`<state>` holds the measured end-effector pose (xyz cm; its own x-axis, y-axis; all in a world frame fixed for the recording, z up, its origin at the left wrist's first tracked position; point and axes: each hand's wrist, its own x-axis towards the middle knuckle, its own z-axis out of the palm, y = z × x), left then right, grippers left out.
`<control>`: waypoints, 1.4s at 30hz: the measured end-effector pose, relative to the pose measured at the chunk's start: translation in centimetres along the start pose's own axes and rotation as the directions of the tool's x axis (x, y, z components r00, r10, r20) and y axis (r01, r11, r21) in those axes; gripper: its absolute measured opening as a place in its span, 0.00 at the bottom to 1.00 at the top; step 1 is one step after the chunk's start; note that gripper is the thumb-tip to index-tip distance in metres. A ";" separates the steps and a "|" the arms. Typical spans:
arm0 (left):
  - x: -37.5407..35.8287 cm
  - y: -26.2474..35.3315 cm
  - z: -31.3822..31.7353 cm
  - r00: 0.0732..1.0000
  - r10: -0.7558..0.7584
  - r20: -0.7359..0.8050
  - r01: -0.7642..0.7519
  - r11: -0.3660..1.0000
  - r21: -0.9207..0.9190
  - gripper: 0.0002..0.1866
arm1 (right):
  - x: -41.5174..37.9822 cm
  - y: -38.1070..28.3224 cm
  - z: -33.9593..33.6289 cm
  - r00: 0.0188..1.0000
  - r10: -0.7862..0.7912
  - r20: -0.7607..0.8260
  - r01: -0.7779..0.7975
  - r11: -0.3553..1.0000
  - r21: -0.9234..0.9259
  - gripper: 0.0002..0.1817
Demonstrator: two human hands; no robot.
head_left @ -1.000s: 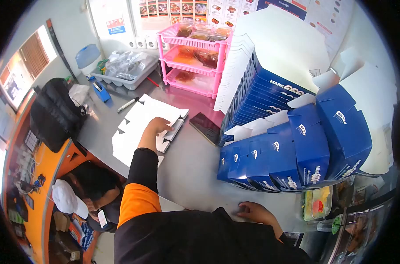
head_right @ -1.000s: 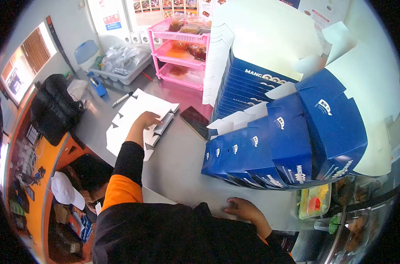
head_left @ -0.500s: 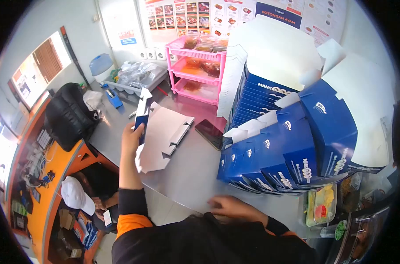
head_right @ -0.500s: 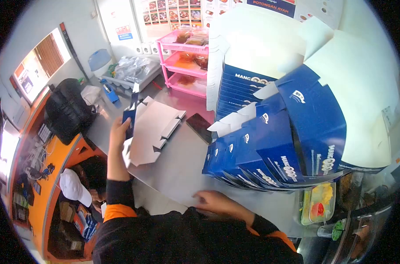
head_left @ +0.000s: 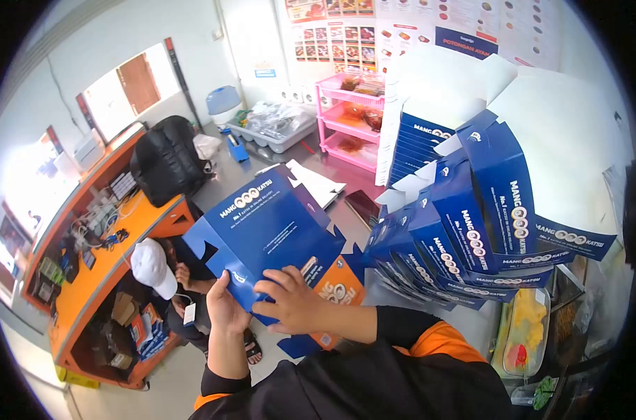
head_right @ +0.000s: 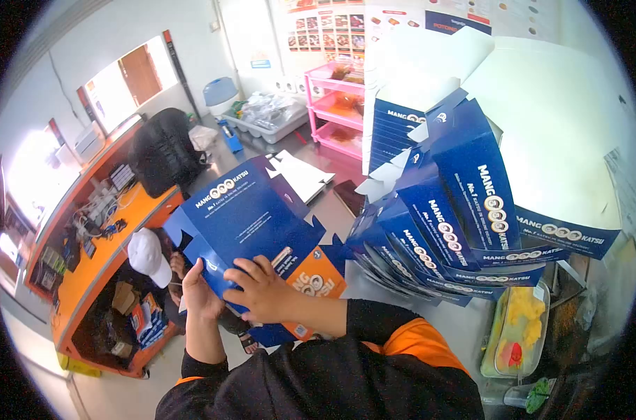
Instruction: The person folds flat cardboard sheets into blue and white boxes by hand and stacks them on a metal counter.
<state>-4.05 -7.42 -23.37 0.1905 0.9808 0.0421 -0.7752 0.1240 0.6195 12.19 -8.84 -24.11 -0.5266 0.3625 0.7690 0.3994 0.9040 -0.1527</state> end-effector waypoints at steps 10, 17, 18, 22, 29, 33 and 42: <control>-3.1 -1.9 -2.1 0.967 0.253 0.025 -0.252 0.966 -0.052 0.15 | -1.4 -2.2 -1.9 0.860 0.350 -0.372 -0.061 0.794 0.605 0.10; -3.5 -5.1 2.0 0.960 0.262 0.093 -0.267 0.963 0.042 0.11 | -1.4 -3.3 -1.6 0.906 0.168 -0.389 -0.127 0.984 0.128 0.08; -2.8 -5.0 1.8 0.966 0.236 0.110 -0.238 0.971 0.004 0.11 | -1.7 -3.4 -1.7 0.909 0.176 -0.378 -0.141 0.983 0.120 0.08; -1.6 -5.7 2.2 0.987 0.103 0.119 -0.095 0.993 -0.067 0.12 | -3.1 -4.0 -1.2 0.888 0.215 -0.406 -0.174 0.975 0.135 0.08; -4.4 -5.3 3.2 0.942 -0.098 0.321 0.113 0.993 -0.030 0.14 | -2.8 -4.7 -2.7 0.859 0.338 -0.385 -0.355 0.934 0.027 0.09; -6.2 -3.7 -1.0 0.733 -0.470 0.492 0.142 0.813 0.565 0.19 | -6.4 -5.6 -6.1 0.698 0.705 -0.128 -0.416 0.544 0.729 0.18; -12.5 -4.6 0.8 0.227 -0.790 0.570 0.699 0.540 0.469 0.16 | -4.3 -9.2 -10.4 0.689 0.476 0.547 -0.675 0.696 0.245 0.18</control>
<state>-2.38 -20.42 -26.17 0.9987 0.0388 -0.0329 -0.0024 0.6818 0.7315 18.56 -21.11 -19.61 -0.5833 0.8037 0.1175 0.4495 0.4399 -0.7774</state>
